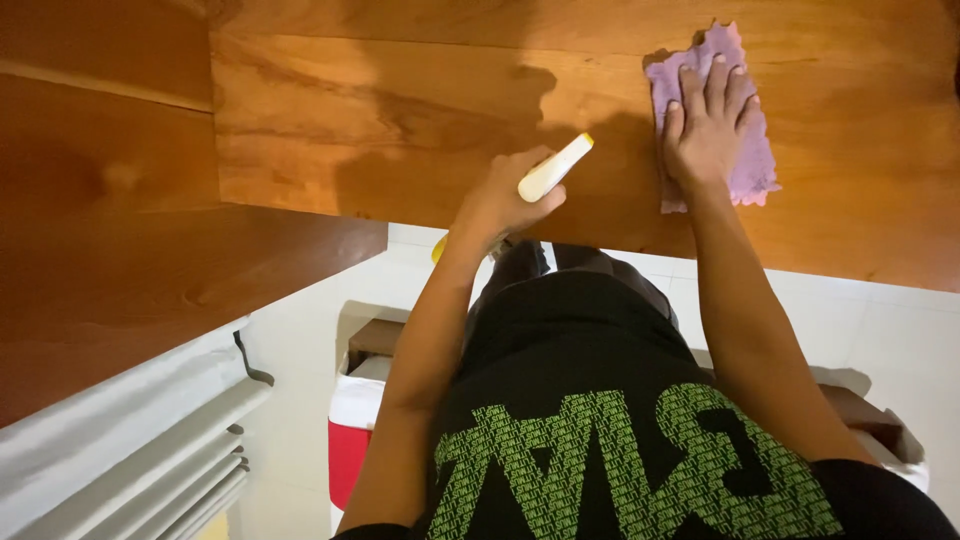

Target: Wiping and cleaning a wooden shelf or desk with a spray bottle and a cloth.

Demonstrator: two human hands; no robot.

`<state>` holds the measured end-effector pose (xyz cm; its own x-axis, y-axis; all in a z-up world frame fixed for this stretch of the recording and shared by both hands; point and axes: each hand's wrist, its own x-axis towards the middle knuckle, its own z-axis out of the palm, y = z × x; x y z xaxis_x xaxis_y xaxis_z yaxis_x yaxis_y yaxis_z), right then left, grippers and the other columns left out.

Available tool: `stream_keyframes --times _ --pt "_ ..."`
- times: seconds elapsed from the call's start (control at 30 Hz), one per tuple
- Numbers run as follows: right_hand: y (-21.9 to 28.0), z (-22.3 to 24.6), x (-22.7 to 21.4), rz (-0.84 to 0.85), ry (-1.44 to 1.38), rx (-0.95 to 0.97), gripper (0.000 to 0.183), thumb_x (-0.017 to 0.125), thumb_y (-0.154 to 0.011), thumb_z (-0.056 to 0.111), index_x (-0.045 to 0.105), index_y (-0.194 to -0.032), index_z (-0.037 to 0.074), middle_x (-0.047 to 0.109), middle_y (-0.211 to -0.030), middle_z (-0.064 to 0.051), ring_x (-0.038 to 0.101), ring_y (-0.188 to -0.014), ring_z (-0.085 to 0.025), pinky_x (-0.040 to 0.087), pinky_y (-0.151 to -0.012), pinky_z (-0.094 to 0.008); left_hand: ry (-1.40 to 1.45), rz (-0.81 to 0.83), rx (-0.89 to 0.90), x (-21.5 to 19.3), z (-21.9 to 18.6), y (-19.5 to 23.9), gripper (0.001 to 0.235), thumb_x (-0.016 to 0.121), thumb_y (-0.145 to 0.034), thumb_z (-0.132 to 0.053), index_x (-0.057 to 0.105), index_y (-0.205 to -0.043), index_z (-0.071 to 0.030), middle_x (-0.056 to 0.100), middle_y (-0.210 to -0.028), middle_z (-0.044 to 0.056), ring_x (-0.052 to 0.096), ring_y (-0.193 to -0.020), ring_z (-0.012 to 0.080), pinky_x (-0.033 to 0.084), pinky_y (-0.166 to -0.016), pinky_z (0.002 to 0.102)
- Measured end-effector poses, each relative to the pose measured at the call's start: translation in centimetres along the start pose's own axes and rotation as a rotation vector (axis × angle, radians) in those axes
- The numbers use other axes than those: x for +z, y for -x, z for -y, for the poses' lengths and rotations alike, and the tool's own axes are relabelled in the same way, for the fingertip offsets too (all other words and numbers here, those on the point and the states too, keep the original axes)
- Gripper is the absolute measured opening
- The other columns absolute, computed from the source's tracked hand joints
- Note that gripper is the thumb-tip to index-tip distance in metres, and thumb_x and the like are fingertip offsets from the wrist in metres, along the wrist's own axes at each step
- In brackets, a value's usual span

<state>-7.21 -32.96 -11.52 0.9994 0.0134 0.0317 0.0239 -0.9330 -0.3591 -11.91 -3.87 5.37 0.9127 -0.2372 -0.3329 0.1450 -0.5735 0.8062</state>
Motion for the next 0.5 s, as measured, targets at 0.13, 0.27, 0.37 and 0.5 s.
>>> stream_keyframes --times 0.13,0.27,0.37,0.5 --pt "0.2 -0.4 0.0 -0.033 0.022 -0.058 0.050 0.052 -0.111 0.024 0.052 -0.158 0.006 0.029 -0.164 -0.021 0.021 -0.148 -0.046 0.014 -0.115 -0.067 -0.120 0.042 -0.132 1.0 -1.5 0.0 0.031 0.067 -0.072 -0.032 0.072 -0.098 -0.016 0.077 -0.085 0.004 0.069 -0.075 0.0293 0.055 -0.068 0.038" --pt "-1.5 -0.3 -1.3 -0.016 -0.024 -0.087 0.048 0.054 -0.110 0.019 0.055 -0.155 0.004 0.029 -0.164 -0.023 0.021 -0.147 -0.049 0.012 -0.116 -0.068 -0.136 -0.078 -0.017 2.5 0.2 -1.0 0.031 0.073 -0.071 -0.031 0.070 -0.096 -0.011 0.076 -0.082 0.009 0.068 -0.070 0.0327 0.054 -0.065 0.040" --pt "-3.4 -1.4 -1.2 -0.002 0.014 -0.143 0.051 0.054 -0.110 0.019 0.054 -0.159 0.003 0.028 -0.164 -0.022 0.022 -0.147 -0.049 0.017 -0.114 -0.071 -0.020 -0.090 -0.009 2.3 -0.4 -1.0 0.026 0.070 -0.077 -0.027 0.070 -0.100 -0.015 0.078 -0.084 0.005 0.072 -0.068 0.0255 0.057 -0.062 0.034" --pt "-3.8 -0.3 -2.3 0.092 -0.018 -0.151 0.050 0.051 -0.114 0.015 0.044 -0.161 0.001 0.029 -0.160 -0.028 0.023 -0.142 -0.054 0.008 -0.115 -0.068 0.204 -0.246 0.203 0.7 -2.7 -0.6 0.028 0.072 -0.084 -0.013 0.068 -0.111 -0.006 0.074 -0.080 0.005 0.066 -0.062 0.0161 0.051 -0.057 0.028"
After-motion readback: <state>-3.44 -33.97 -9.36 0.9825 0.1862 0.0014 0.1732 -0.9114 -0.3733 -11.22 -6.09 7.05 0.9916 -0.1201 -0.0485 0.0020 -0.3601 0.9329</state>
